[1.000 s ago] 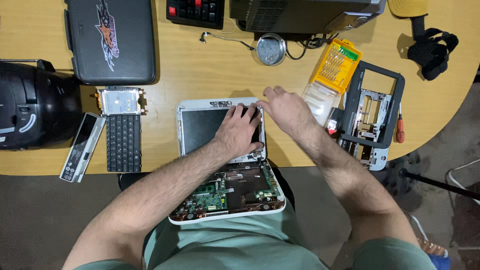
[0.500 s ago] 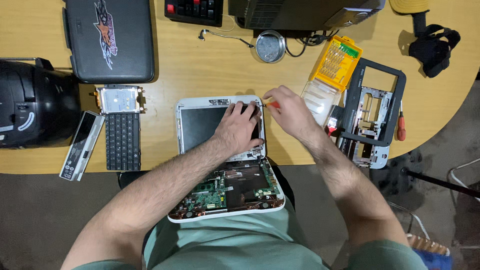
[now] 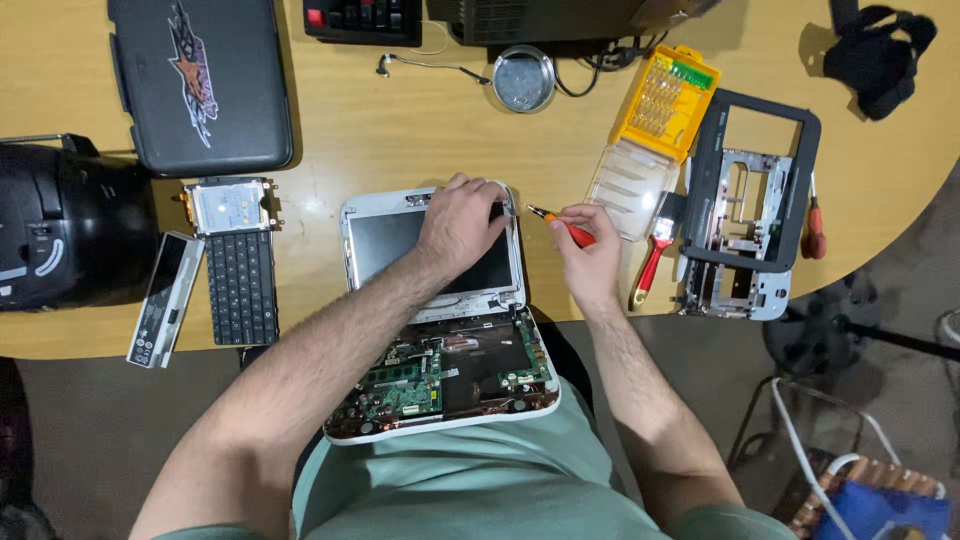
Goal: The person uses a screwdriver to remove screws from the laptop's screen bezel and internal components. They detach the bezel and manipulate internal parts, including the fan and motherboard area.
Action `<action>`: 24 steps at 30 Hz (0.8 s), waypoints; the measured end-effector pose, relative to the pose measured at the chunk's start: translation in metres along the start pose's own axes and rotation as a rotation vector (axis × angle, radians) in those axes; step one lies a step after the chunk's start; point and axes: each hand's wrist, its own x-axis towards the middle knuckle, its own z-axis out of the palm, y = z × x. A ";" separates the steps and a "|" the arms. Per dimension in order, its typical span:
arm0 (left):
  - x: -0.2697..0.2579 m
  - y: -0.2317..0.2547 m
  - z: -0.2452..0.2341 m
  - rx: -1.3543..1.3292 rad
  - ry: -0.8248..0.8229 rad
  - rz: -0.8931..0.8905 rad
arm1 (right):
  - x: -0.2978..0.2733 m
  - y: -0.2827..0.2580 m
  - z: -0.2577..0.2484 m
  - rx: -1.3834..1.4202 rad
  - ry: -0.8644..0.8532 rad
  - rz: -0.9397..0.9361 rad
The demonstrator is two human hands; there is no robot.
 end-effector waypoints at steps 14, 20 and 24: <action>0.012 0.027 0.026 -0.090 -0.043 0.092 | -0.020 0.068 -0.025 0.080 0.049 -0.027; 0.042 0.069 0.029 -0.146 -0.047 0.137 | -0.060 0.082 -0.048 -0.075 0.042 -0.070; 0.076 0.097 0.048 -0.237 -0.013 0.145 | -0.067 0.084 -0.052 -0.212 -0.011 -0.293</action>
